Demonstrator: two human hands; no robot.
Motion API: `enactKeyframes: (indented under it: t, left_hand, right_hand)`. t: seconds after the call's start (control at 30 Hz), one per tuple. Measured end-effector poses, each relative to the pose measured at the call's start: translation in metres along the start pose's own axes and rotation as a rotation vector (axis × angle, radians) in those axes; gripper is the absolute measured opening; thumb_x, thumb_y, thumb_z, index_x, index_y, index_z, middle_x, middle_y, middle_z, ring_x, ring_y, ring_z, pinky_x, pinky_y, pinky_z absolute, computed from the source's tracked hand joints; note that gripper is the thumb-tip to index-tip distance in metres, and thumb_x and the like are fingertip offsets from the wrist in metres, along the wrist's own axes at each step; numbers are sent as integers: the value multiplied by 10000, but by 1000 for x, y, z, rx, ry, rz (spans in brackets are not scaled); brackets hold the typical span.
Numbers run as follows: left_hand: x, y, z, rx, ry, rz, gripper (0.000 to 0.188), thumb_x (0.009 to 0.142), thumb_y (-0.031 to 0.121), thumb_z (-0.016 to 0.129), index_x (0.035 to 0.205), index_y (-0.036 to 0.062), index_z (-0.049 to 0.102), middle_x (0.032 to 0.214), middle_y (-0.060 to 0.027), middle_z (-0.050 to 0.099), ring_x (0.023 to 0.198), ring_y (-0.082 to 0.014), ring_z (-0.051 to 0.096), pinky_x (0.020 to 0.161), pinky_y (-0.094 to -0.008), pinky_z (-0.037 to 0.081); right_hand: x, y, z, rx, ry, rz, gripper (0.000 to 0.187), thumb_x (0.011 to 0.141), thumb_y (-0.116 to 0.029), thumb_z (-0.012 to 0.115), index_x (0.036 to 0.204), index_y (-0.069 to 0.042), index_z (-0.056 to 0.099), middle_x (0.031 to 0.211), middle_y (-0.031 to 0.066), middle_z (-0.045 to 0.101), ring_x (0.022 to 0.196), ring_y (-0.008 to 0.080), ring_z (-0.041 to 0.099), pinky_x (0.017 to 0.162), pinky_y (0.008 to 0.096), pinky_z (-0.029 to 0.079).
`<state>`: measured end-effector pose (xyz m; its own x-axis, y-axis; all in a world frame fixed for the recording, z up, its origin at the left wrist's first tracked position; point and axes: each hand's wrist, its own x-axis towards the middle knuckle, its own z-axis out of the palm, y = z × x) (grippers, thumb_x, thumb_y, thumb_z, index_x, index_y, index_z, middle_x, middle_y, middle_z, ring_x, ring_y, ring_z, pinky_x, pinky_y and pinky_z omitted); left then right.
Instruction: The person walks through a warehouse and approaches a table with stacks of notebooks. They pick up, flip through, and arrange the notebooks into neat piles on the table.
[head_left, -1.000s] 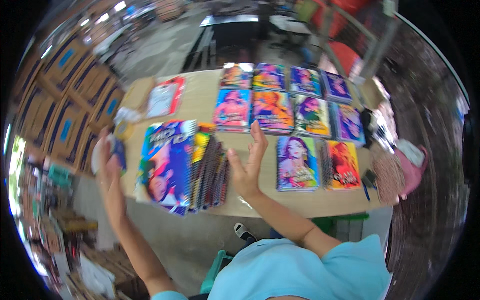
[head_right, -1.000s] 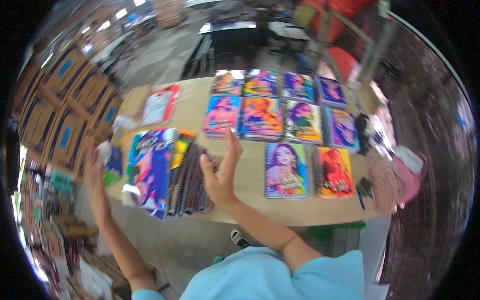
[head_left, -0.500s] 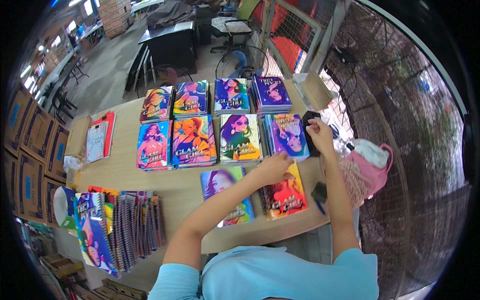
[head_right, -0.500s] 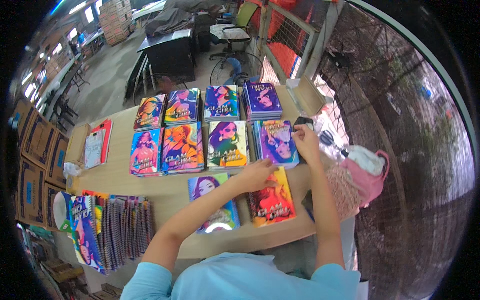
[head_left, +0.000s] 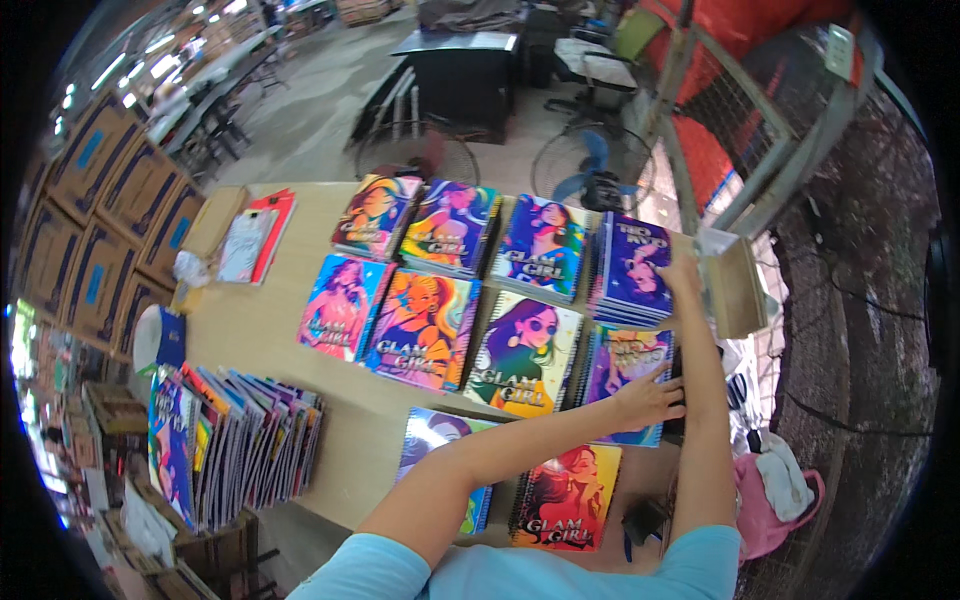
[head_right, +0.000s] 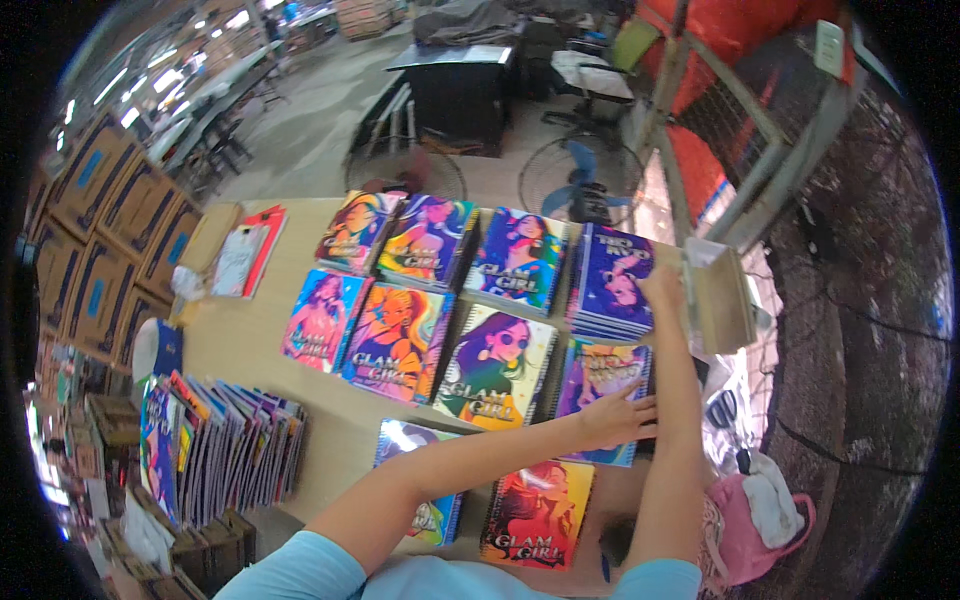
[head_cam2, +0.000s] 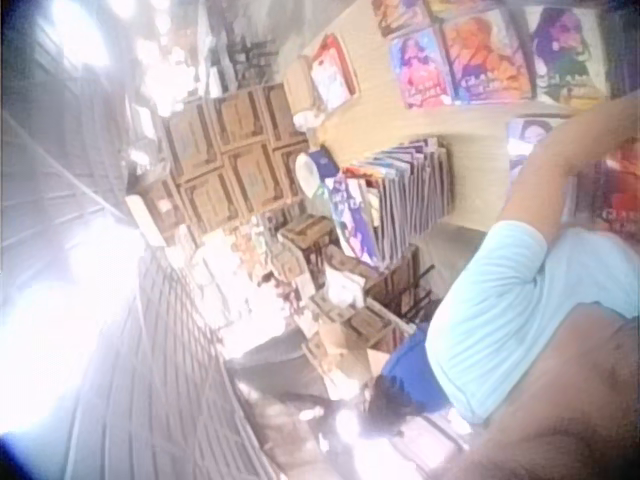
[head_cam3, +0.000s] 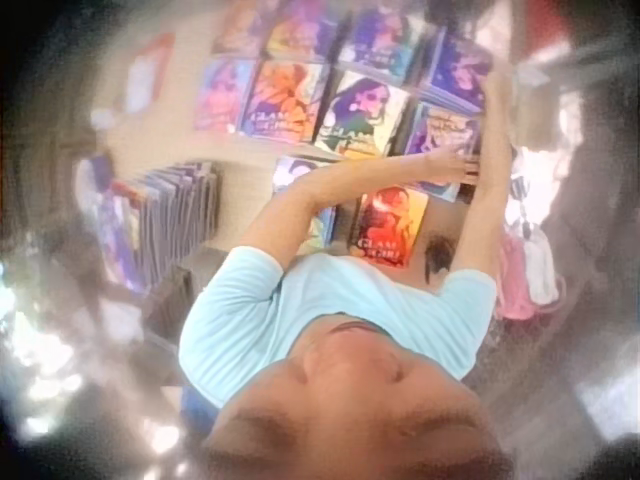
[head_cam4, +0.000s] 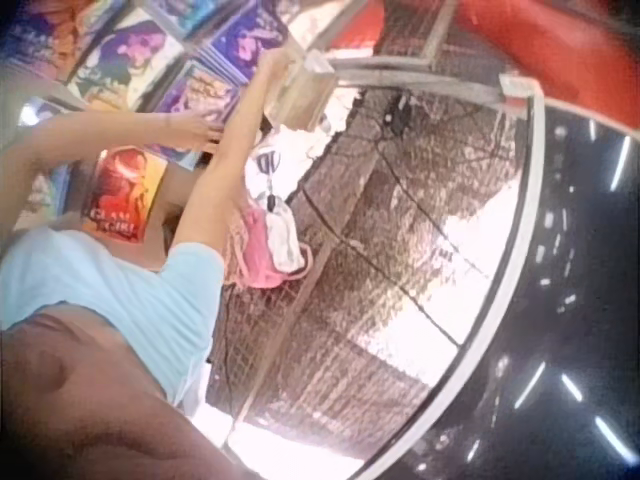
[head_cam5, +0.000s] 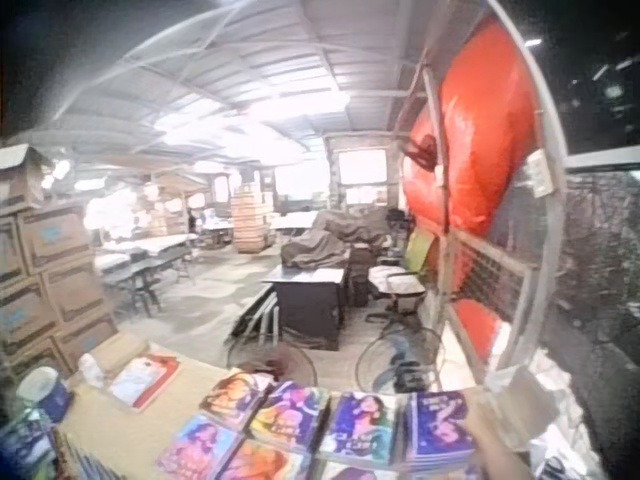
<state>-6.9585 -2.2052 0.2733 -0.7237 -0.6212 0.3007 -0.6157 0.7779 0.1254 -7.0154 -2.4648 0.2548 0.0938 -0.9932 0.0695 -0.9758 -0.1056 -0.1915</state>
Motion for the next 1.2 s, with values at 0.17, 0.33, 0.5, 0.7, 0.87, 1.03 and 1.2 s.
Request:
enactKeyframes:
  t: [0.17, 0.33, 0.5, 0.7, 0.87, 1.03, 1.2]
  left_hand:
    - [-84, 7, -105, 27, 417, -92, 234, 746, 173, 578, 967, 120, 522, 1009, -42, 556, 1031, -210, 515, 1083, -513, 237]
    - [-228, 101, -293, -226, 587, -866, 344, 799, 170, 641, 1109, 73, 529, 965, -116, 595, 825, -322, 602, 727, -397, 500]
    - [-383, 167, -447, 151, 660, -1382, 544, 814, 3, 516, 1344, 21, 398, 1111, -102, 569, 989, -149, 525, 888, -282, 411]
    - [-604, 142, -446, -205, 184, -1690, 543, 792, 80, 532, 1318, -10, 433, 1128, -85, 590, 958, -115, 544, 837, -239, 432]
    - [-641, 122, -423, -591, 581, -1556, 552, 817, 104, 597, 1321, -30, 417, 1232, -128, 539, 1059, -135, 526, 949, -250, 394]
    - [-647, 117, -423, -1000, 546, -1427, 549, 944, 318, 459, 1410, 72, 306, 1405, -80, 381, 1222, -145, 406, 1009, -304, 338]
    - [-695, 170, -365, -856, 957, -846, 603, 945, 453, 385, 1396, 59, 322, 1461, -111, 276, 1316, -238, 304, 1072, -377, 236]
  right_hand:
    - [6, 15, 24, 386, 303, -594, 781, 613, -319, 775, 1268, -45, 450, 1031, 214, 610, 965, 379, 593, 849, 449, 467]
    - [-41, 32, 21, 251, 56, -332, 566, 641, -246, 732, 1103, -8, 507, 986, 233, 607, 925, 389, 593, 815, 437, 463]
    - [-30, 12, -89, 282, 177, -484, 359, 669, -174, 688, 938, 29, 564, 942, 253, 604, 884, 400, 594, 781, 425, 459]
    - [-282, -202, -197, 1139, 136, -834, 696, 711, 21, 569, 1354, -19, 306, 1375, 193, 352, 1264, 277, 347, 1057, 360, 230]
    - [-486, -334, -201, 1493, 334, -694, 777, 739, -113, 607, 1419, -8, 247, 1481, 139, 229, 1370, 229, 192, 1117, 354, 87]
    - [-631, -460, -143, 1800, -20, -482, 775, 764, -100, 597, 1427, -4, 208, 1479, 153, 216, 1358, 233, 203, 1106, 343, 110]
    - [-666, -474, -130, 1357, 153, -519, 804, 776, -136, 628, 1436, -35, 180, 1458, 183, 188, 1362, 317, 134, 1110, 423, 81]
